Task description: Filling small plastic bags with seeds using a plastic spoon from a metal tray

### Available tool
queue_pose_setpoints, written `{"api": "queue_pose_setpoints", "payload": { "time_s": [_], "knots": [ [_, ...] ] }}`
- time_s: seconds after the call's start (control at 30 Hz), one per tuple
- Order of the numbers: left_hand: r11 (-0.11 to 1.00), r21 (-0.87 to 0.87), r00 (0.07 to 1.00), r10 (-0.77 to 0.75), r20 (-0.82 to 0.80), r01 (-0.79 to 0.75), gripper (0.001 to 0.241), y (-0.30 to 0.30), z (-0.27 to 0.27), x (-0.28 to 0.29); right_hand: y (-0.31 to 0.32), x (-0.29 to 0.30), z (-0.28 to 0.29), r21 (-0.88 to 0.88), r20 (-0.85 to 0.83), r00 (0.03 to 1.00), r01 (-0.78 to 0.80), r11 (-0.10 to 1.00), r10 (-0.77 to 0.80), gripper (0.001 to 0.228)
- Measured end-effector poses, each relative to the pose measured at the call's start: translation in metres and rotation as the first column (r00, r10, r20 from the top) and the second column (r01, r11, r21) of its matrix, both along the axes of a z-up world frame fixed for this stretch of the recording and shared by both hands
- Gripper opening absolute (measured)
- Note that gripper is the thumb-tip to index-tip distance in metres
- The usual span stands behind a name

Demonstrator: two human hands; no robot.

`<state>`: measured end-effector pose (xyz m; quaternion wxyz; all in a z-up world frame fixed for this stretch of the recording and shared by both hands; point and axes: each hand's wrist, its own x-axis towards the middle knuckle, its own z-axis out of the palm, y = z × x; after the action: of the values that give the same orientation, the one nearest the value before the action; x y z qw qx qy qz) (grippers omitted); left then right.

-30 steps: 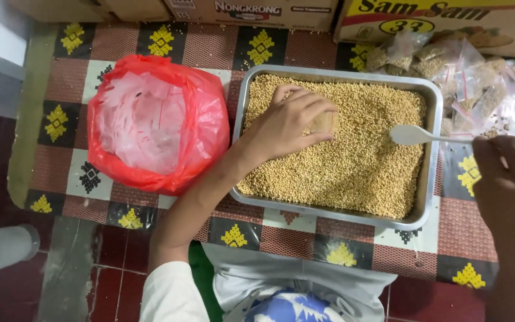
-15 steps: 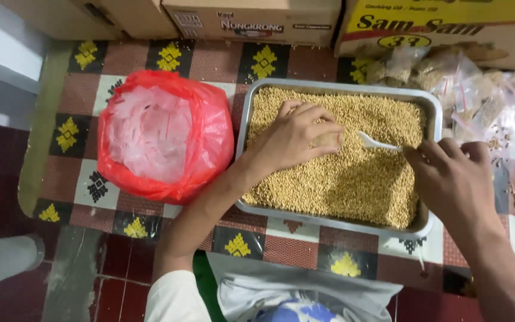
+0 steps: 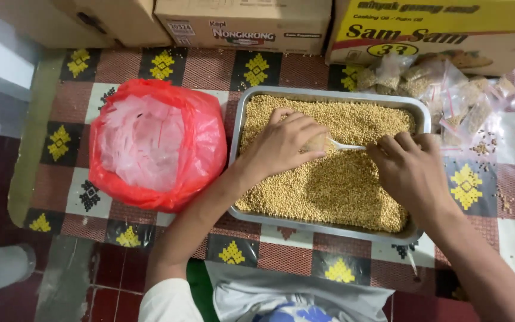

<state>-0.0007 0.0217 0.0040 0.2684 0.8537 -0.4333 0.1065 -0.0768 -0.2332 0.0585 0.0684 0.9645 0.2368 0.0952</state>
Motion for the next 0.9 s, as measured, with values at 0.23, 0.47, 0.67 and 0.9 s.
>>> {"api": "queue_pose_setpoints", "payload": {
  "time_s": [0.23, 0.47, 0.67, 0.9],
  "knots": [
    [0.999, -0.044, 0.998, 0.015, -0.069, -0.018, 0.047, 0.001, 0.008, 0.000, -0.003, -0.002, 0.005, 0.011, -0.135, 0.988, 0.073, 0.997, -0.071, 0.036],
    [0.991, -0.092, 0.995, 0.092, -0.049, -0.096, 0.050, 0.000, 0.015, -0.001, -0.021, -0.009, 0.008, 0.001, -0.025, 0.997, 0.076, 0.997, -0.076, 0.035],
    [0.990, -0.083, 0.989, 0.100, -0.112, -0.109, 0.055, 0.004, 0.002, 0.008, -0.023, -0.009, 0.044, -0.076, 0.115, 0.991, 0.079, 0.994, -0.070, 0.020],
    [0.980, -0.194, 0.994, 0.022, -0.109, -0.043, 0.052, 0.003, -0.010, 0.016, -0.015, -0.003, 0.077, 0.038, 0.176, 0.983, 0.050, 0.998, -0.056, 0.022]
  ]
}}
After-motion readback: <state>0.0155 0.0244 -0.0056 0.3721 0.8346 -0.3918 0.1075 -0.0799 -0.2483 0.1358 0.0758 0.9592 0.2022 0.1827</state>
